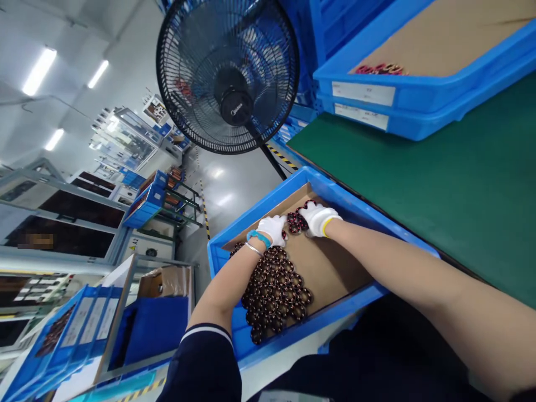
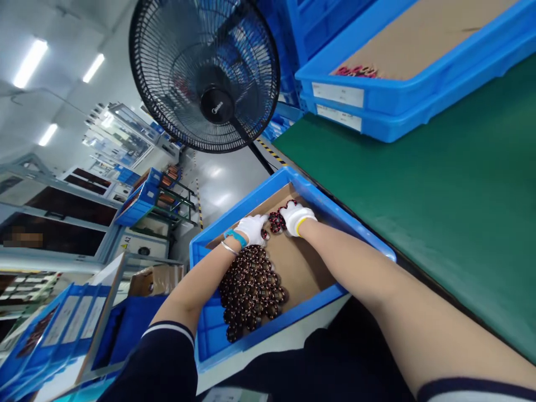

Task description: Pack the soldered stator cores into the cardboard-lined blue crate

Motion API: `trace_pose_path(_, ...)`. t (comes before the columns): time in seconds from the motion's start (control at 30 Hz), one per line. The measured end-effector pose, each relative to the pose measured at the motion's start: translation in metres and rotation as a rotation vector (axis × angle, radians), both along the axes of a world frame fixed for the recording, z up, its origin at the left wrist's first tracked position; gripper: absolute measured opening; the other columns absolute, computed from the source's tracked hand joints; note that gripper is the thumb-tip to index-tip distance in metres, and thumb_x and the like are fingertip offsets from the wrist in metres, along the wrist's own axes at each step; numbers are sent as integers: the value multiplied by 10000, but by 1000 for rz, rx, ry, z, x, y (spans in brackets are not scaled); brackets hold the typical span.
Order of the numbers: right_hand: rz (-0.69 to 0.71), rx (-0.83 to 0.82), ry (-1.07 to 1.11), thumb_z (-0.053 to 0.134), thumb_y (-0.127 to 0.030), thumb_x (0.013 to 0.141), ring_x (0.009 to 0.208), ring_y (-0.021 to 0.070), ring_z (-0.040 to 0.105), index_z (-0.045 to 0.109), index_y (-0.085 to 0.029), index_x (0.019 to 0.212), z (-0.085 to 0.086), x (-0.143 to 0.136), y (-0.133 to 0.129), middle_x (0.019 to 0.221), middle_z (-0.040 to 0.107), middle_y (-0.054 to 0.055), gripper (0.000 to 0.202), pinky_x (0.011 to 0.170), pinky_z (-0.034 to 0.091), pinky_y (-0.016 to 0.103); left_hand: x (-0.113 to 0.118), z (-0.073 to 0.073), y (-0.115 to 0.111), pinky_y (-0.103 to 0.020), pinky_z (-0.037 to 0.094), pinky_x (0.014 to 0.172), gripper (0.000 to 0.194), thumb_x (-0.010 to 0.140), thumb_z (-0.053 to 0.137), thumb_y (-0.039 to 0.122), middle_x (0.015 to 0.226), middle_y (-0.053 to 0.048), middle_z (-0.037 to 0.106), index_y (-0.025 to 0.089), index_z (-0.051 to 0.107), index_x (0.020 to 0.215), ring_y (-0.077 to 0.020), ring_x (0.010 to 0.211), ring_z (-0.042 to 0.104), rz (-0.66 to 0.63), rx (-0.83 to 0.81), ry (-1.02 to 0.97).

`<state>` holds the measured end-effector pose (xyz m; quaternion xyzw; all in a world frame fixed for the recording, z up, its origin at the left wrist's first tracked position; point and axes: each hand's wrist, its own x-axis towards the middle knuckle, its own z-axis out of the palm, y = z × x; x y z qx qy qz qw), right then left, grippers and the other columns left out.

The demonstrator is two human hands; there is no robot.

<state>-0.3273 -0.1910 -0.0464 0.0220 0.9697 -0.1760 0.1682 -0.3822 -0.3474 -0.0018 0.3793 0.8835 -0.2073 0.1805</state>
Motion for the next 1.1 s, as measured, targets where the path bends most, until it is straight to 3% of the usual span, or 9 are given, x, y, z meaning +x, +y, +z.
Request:
trace_pose_path(0.13,0,-7,1,732,-328,715,1249,370,489,526,-166,1382,0,0,0,1376,406,215,717,981,468,466,4,-6,2,-498,523,978,544,931,641,396,1288,-126,605,181,476,1403,-272,1134,621,19,2,15)
trace_pose_path(0.37,-4,-25,11,682,-273,764,1251,367,484,536,-134,1370,1,0,-1,1358,420,233,639,990,459,463,6,-11,1,-468,509,1016,730,871,693,287,1444,-156,497,184,336,1500,-296,1224,581,28,45,-2)
trace_pose_path(0.5,-6,-35,11,622,-254,809,1225,353,519,540,-142,1387,2,-1,2,1335,445,237,594,976,469,463,4,-16,4,-501,515,1000,655,911,640,253,1337,-147,580,177,346,1491,-294,1169,618,59,55,-11)
trace_pose_path(0.63,1,-34,-22,674,-299,772,1168,342,568,580,-131,1347,4,-5,10,1303,475,235,606,962,485,451,5,-23,14,-458,522,1005,713,871,641,203,1288,-166,618,175,307,1501,-310,1158,644,95,124,-28)
trace_pose_path(0.77,5,-9,-71,756,-268,685,1164,351,575,601,-90,1321,6,-8,15,1317,466,255,679,981,479,440,10,-33,20,-371,509,1036,857,817,703,317,1389,-187,539,182,227,1517,-296,1235,612,138,232,-81)
trace_pose_path(0.87,13,11,-90,841,-227,547,1200,384,549,558,-94,1373,7,-7,15,1363,429,262,883,1003,469,457,16,-42,21,-389,491,1074,1177,617,865,428,1551,-226,325,185,163,1530,-331,1316,547,172,296,-122)
trace_pose_path(0.93,13,23,-90,869,-238,496,1209,399,539,528,-102,1401,7,-5,13,1373,417,261,977,998,473,467,19,-47,21,-411,484,1088,1269,536,904,455,1580,-237,247,190,158,1527,-347,1342,520,206,331,-130)
trace_pose_path(1.03,7,40,-73,870,-288,522,1220,400,531,519,-98,1402,7,-1,11,1376,406,263,966,1002,474,463,21,-53,21,-378,481,1093,1187,593,867,497,1540,-223,309,184,182,1510,-307,1325,541,251,376,-125)
trace_pose_path(1.1,0,50,-53,842,-325,593,1231,392,525,531,-85,1382,6,1,10,1380,396,268,882,1018,466,449,22,-55,21,-325,483,1083,1029,707,790,509,1456,-195,423,175,214,1491,-256,1278,582,273,397,-114)
